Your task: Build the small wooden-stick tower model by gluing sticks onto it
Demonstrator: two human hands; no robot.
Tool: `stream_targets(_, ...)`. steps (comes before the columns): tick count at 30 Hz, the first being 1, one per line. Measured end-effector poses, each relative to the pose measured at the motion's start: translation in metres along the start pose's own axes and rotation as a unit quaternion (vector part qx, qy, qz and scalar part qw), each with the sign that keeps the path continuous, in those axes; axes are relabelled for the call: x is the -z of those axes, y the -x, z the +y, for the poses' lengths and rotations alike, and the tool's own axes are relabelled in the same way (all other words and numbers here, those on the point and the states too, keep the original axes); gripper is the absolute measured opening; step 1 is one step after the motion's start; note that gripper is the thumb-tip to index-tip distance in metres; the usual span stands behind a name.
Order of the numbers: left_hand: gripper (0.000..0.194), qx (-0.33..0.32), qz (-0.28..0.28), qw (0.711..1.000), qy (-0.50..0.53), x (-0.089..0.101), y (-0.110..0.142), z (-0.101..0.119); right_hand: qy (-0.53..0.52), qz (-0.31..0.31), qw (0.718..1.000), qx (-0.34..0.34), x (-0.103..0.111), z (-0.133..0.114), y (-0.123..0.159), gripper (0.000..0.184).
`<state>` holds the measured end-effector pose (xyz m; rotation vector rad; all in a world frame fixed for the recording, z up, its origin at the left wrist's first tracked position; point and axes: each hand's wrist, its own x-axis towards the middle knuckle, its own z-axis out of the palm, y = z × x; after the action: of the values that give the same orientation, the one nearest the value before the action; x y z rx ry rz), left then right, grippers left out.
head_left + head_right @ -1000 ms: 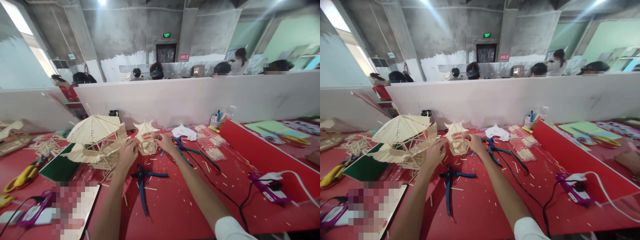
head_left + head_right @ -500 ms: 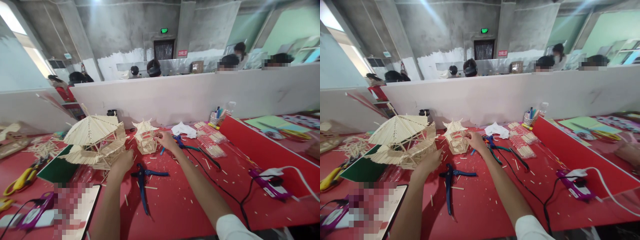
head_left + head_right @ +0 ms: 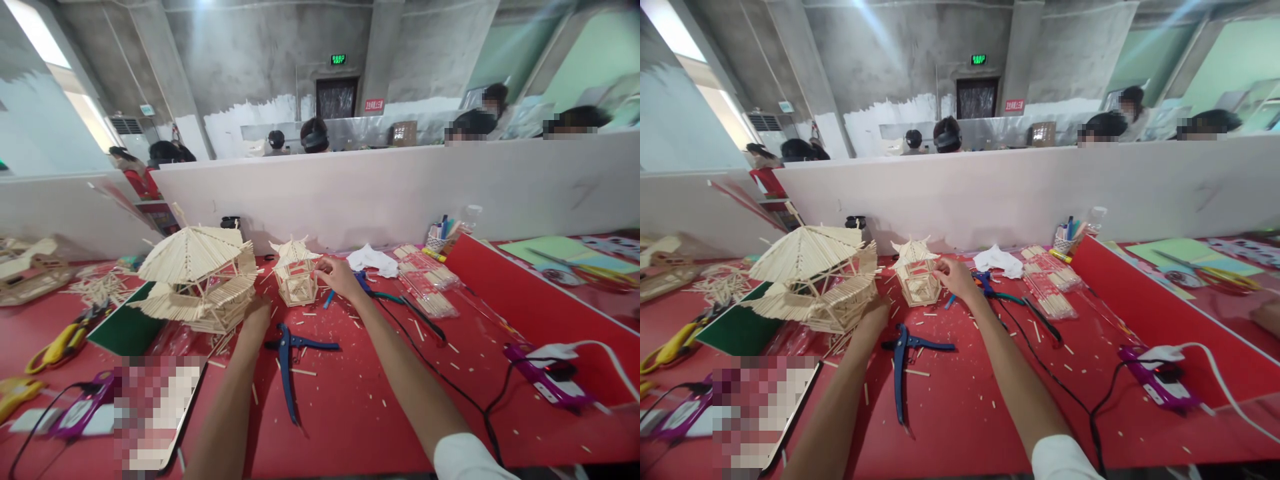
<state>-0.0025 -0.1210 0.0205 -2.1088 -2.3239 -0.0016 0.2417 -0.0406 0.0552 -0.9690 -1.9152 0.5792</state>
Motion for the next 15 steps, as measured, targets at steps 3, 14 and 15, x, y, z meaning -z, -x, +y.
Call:
stream_targets(3, 0.032, 0.027, 0.015, 0.999, -0.024, -0.003, -0.005, 0.004, -0.003, -0.003, 1.0, -0.001, 0.0, 0.001, 0.0, 0.003)
stream_targets(14, 0.034, 0.025, 0.035, 0.999, 0.007, -0.011, -0.012, 0.008, 0.002, -0.02, 1.0, 0.002, -0.002, 0.002, 0.001, 0.009)
stream_targets(15, 0.035, 0.01, 0.034, 0.999, 0.022, -0.01, -0.011, 0.008, 0.003, -0.021, 1.0, 0.002, -0.002, 0.002, 0.001, 0.009)
